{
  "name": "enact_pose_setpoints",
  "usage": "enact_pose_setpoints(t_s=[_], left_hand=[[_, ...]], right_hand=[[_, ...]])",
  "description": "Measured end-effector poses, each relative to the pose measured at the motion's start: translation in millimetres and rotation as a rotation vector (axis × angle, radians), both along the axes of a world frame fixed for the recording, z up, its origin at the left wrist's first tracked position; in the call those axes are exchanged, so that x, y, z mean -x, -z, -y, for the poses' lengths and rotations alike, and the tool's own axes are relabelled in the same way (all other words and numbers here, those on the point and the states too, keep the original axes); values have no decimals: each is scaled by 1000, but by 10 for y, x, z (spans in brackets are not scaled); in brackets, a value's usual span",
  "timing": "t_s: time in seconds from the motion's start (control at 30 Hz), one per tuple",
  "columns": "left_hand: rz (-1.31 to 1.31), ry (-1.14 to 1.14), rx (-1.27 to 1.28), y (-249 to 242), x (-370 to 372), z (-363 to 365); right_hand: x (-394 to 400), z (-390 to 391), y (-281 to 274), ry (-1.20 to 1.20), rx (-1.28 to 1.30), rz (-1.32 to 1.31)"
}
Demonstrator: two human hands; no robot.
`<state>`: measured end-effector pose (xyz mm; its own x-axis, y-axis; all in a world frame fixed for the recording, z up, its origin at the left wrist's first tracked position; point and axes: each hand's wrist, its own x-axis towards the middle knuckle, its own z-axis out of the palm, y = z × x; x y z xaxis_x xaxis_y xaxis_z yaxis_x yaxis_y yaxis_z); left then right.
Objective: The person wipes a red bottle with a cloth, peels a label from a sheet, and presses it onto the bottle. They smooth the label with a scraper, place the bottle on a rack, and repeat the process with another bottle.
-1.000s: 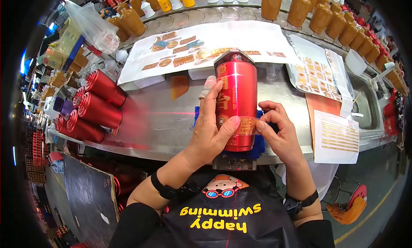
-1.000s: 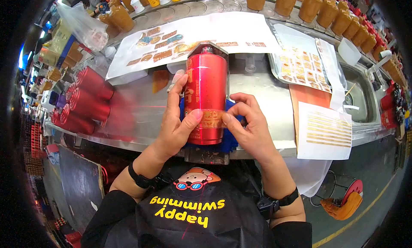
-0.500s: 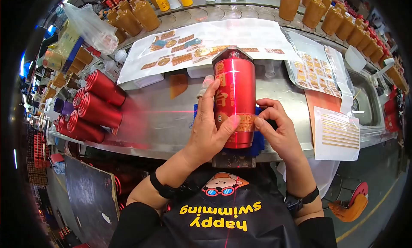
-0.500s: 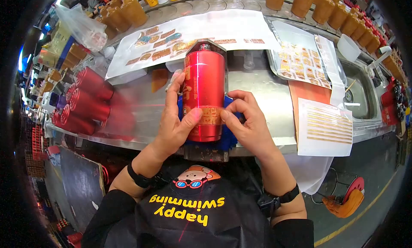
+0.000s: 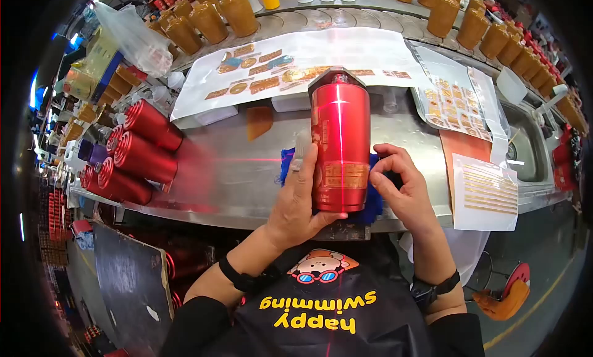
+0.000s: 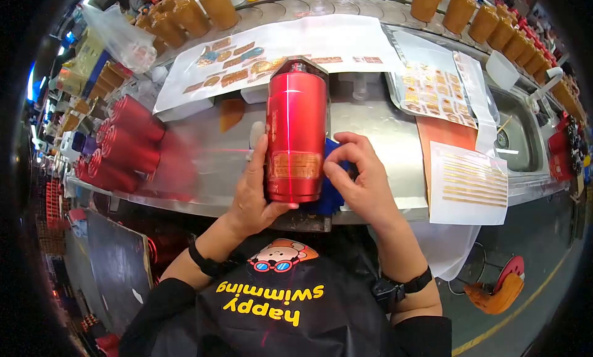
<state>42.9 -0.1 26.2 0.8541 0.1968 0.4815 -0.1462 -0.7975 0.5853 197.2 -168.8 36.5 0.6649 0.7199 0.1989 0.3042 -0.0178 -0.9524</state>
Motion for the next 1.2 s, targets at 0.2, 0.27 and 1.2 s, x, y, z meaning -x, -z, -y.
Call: enact_pose_setpoints(t_s=[0.2, 0.27, 1.2], left_hand=[[65, -35, -155, -2, 28, -45], [52, 3, -144, -85, 4, -14], [8, 43, -31, -196, -7, 0]], right_hand=[[-20, 23, 35, 204, -287, -103], [46, 35, -72, 171, -290, -244], [76, 203, -55, 1, -213, -448]])
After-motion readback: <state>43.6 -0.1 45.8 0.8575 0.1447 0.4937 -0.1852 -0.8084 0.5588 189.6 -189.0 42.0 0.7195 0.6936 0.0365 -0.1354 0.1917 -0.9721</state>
